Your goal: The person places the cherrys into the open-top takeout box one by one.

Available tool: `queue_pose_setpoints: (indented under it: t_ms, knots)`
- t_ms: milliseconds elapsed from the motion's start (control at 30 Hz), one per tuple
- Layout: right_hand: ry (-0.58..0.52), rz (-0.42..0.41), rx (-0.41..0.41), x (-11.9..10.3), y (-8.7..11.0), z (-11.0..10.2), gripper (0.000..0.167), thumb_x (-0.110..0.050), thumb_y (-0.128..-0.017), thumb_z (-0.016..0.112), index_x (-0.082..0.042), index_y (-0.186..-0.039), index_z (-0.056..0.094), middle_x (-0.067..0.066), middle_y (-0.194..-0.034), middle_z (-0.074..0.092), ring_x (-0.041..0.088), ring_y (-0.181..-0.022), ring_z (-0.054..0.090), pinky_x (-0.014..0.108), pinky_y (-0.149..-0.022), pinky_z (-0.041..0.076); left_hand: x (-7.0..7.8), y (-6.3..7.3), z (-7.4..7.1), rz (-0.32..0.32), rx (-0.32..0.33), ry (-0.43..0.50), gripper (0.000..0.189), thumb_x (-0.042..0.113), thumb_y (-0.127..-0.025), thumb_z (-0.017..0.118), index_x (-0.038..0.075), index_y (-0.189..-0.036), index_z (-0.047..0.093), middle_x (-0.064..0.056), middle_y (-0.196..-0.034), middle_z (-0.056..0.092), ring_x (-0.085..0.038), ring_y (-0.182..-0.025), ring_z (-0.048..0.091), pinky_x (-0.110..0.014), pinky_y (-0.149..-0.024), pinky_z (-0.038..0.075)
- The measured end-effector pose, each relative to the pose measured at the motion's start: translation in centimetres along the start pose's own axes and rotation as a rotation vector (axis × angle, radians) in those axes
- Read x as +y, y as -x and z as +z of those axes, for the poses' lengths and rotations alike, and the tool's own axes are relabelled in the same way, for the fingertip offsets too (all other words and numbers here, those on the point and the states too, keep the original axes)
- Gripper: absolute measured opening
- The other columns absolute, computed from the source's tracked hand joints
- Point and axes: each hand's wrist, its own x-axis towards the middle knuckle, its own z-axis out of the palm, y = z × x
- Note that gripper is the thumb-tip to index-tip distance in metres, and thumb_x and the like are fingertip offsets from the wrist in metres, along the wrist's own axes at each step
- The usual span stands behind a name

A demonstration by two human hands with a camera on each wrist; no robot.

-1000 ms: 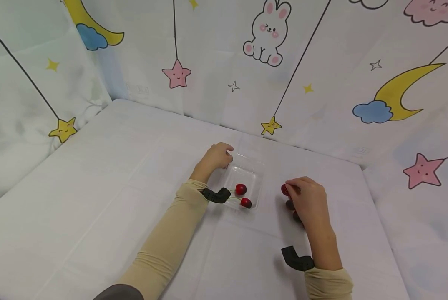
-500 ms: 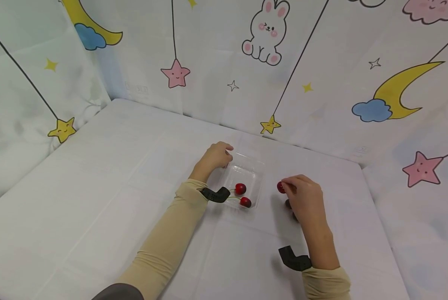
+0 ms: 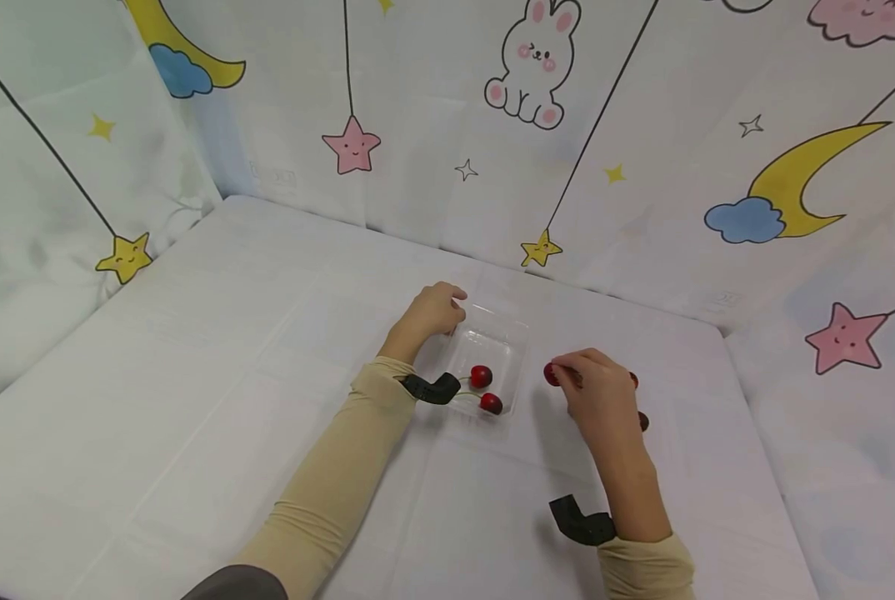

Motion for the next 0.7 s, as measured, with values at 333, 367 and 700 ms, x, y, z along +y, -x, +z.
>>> queue_pose_setpoints:
  t_ms: [333, 367, 700]
  knots:
    - [-0.007, -0.025, -0.008, -1.0, 0.1, 0.3, 0.011, 0.0, -0.08, 0.072, -0.001, -0.091, 0.073, 0.015, -0.091, 0.069, 0.03, -0.078, 0.067, 0.045, -0.069, 0.056, 0.1, -0.1, 0.0, 0.001, -0.003, -0.01, 0.042, 0.018, -0.093, 0.052, 0.012, -0.135, 0.054, -0.008, -0.131, 0.06, -0.021, -0.099, 0.06, -0.034, -0.08, 0.052]
    - [-0.011, -0.029, -0.008, -1.0, 0.2, 0.4, 0.011, 0.0, -0.08, 0.072, -0.001, -0.091, 0.073, 0.015, -0.091, 0.069, 0.03, -0.077, 0.067, 0.044, -0.068, 0.056, 0.1, -0.1, 0.0, 0.002, -0.004, -0.011, 0.042, 0.018, -0.093, 0.053, 0.012, -0.135, 0.054, -0.008, -0.131, 0.059, -0.022, -0.1, 0.06, -0.034, -0.081, 0.052]
    - [-0.04, -0.111, 0.042, -1.4, 0.2, 0.6, 0.012, 0.004, -0.077, 0.073, 0.0, -0.089, 0.074, 0.013, -0.086, 0.069, 0.027, -0.073, 0.068, 0.041, -0.066, 0.056, 0.3, 0.0, 0.1, -0.006, -0.007, -0.006, 0.041, 0.018, -0.094, 0.053, 0.013, -0.135, 0.054, -0.007, -0.126, 0.063, -0.02, -0.09, 0.061, -0.031, -0.075, 0.051]
